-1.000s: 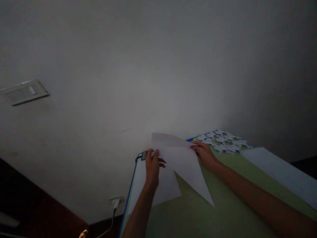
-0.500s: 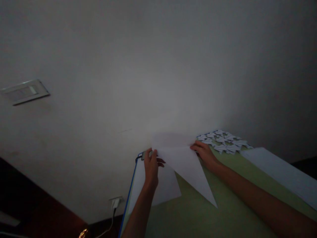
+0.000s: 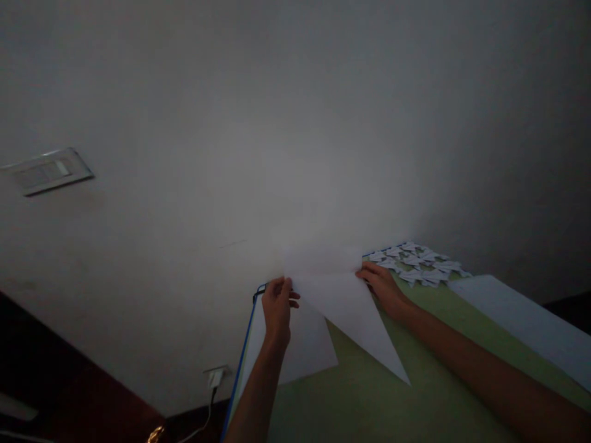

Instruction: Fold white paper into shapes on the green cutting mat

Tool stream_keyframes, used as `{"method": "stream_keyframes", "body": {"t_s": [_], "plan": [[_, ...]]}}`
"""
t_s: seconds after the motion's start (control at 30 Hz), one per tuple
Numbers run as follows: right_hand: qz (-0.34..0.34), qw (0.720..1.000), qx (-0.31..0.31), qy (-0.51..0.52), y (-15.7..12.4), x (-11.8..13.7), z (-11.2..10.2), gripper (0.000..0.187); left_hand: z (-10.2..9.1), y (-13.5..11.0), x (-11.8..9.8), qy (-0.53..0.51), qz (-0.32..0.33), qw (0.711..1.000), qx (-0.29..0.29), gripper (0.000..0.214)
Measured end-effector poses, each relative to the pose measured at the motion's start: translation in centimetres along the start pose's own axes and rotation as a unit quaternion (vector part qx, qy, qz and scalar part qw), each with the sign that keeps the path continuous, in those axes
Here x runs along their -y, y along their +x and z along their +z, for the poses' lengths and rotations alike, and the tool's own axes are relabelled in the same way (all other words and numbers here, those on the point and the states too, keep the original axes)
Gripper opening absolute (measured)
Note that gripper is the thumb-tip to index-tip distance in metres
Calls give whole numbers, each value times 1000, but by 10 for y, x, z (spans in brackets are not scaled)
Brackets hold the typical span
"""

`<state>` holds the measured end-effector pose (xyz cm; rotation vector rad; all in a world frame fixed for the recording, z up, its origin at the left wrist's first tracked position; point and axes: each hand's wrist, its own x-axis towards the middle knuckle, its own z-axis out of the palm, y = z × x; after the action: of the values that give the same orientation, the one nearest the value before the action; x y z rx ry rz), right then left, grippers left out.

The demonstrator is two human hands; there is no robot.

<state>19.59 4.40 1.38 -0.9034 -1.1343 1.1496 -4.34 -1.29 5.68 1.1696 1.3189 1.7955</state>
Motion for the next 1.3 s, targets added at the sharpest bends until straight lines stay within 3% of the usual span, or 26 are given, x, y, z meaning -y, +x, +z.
{"method": "stream_keyframes", "body": {"t_s": [0.67,0.87,1.07,1.3], "plan": [[9,1000,-10,12,-3,9,1,11,-1,1,2,16,17,1000,-12,38],[3,1000,-12,11,2,1,0,11,-2,3,4,31,13,999,-24,41],[6,1000,-13,11,-3,9,2,9,0,1,4,24,5,999,-23,45],[11,1000,-15,-5,-4,10,3,11,3,-2,5,16,-21,999,33,44]]}}
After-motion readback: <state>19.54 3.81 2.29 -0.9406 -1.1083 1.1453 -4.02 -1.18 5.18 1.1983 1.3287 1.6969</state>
